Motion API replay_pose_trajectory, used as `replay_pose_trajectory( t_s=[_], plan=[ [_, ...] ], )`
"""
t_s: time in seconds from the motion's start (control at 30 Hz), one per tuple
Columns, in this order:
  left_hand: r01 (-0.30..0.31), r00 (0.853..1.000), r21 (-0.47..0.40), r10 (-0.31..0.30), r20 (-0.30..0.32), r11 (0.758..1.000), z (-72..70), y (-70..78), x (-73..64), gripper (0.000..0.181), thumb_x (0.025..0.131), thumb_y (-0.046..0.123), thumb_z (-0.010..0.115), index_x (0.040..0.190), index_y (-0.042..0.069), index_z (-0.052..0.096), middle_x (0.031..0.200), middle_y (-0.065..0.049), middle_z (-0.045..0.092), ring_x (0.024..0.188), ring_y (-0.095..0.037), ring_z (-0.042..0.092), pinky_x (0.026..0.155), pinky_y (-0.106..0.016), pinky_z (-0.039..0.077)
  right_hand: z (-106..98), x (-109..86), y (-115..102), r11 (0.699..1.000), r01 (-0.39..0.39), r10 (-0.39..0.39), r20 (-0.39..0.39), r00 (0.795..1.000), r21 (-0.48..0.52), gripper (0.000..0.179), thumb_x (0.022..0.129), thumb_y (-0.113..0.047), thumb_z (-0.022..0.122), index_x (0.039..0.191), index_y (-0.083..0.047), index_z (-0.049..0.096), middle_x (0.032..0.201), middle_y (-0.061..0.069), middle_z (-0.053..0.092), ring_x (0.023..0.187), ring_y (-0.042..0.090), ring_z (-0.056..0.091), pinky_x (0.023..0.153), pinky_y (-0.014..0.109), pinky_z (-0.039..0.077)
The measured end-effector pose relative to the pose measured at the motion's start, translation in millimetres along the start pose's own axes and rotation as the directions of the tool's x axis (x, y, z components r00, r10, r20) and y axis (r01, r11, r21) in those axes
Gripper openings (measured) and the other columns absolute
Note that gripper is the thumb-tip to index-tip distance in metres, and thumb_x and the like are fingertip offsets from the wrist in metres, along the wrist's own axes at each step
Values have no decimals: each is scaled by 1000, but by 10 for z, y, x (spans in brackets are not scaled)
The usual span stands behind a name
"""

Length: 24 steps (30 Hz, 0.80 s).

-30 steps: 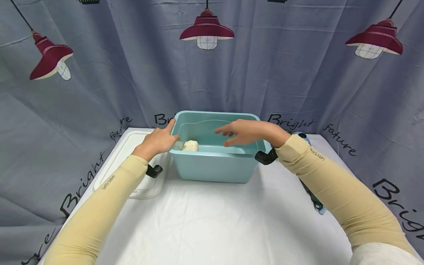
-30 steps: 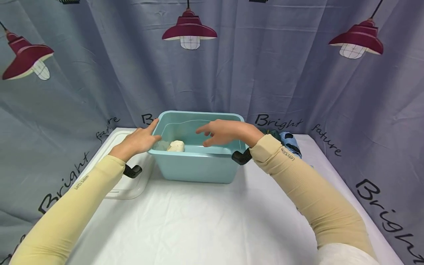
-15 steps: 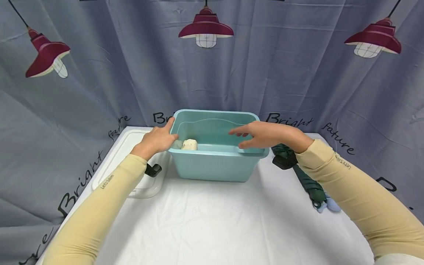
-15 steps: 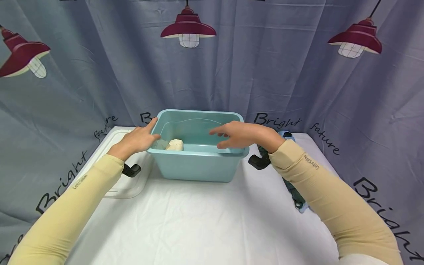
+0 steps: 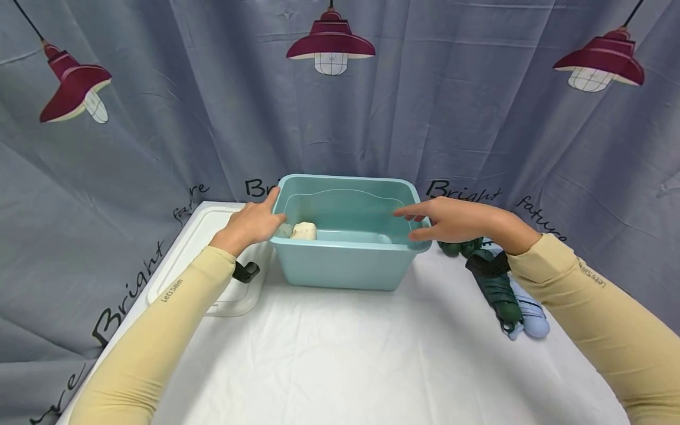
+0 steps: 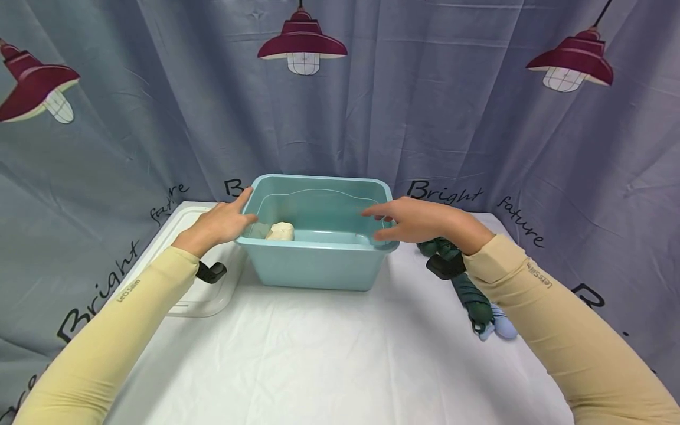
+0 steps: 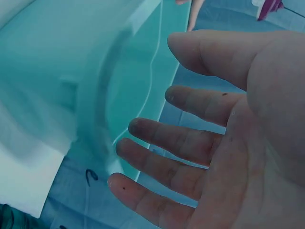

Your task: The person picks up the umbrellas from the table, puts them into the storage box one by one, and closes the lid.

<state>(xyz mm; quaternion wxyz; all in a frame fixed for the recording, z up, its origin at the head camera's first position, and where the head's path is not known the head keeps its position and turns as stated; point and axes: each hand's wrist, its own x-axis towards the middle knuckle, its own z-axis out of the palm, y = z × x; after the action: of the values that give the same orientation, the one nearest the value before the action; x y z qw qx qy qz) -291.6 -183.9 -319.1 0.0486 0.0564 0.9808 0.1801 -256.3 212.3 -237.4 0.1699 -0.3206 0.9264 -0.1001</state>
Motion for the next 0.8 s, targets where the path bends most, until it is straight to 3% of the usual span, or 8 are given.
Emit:
replay_pose_trajectory(
  t_s=[0.33, 0.43, 0.6, 0.8],
  plan=[
    [4, 1000, -1, -4, 4, 1000, 12, -2, 20, 80, 98, 48, 40, 164, 28, 0, 143, -25, 53, 107, -35, 60, 76, -50, 46, 20, -218, 158, 996, -26, 29, -39, 999, 83, 60, 100, -35, 63, 154, -18, 43, 149, 9, 53, 127, 26, 58, 97, 48, 49],
    [7, 1000, -4, -7, 6, 1000, 16, -5, 20, 80, 98, 48, 40, 164, 28, 0, 142, -25, 53, 105, -35, 60, 77, -50, 46, 26, -267, 187, 995, -48, 52, -44, 998, 88, 61, 100, -36, 63, 154, -18, 43, 151, 9, 51, 129, 26, 57, 98, 48, 49],
    [15, 1000, -7, -15, 7, 1000, 14, -7, 17, 80, 98, 48, 40, 164, 29, -1, 143, -25, 52, 107, -35, 59, 79, -52, 46, 37, -338, 254, 993, -85, 90, -54, 995, 78, 62, 99, -37, 63, 155, -19, 42, 152, 9, 50, 117, 23, 61, 92, 44, 51],
    [9, 1000, -9, -9, 8, 1000, 19, -15, 26, 80, 98, 47, 40, 164, 29, -1, 144, -26, 51, 108, -36, 59, 77, -52, 46, 54, -434, 356, 991, -106, 112, -67, 991, 81, 65, 99, -43, 62, 155, -19, 41, 153, 9, 49, 126, 30, 58, 97, 50, 50]
  ],
)
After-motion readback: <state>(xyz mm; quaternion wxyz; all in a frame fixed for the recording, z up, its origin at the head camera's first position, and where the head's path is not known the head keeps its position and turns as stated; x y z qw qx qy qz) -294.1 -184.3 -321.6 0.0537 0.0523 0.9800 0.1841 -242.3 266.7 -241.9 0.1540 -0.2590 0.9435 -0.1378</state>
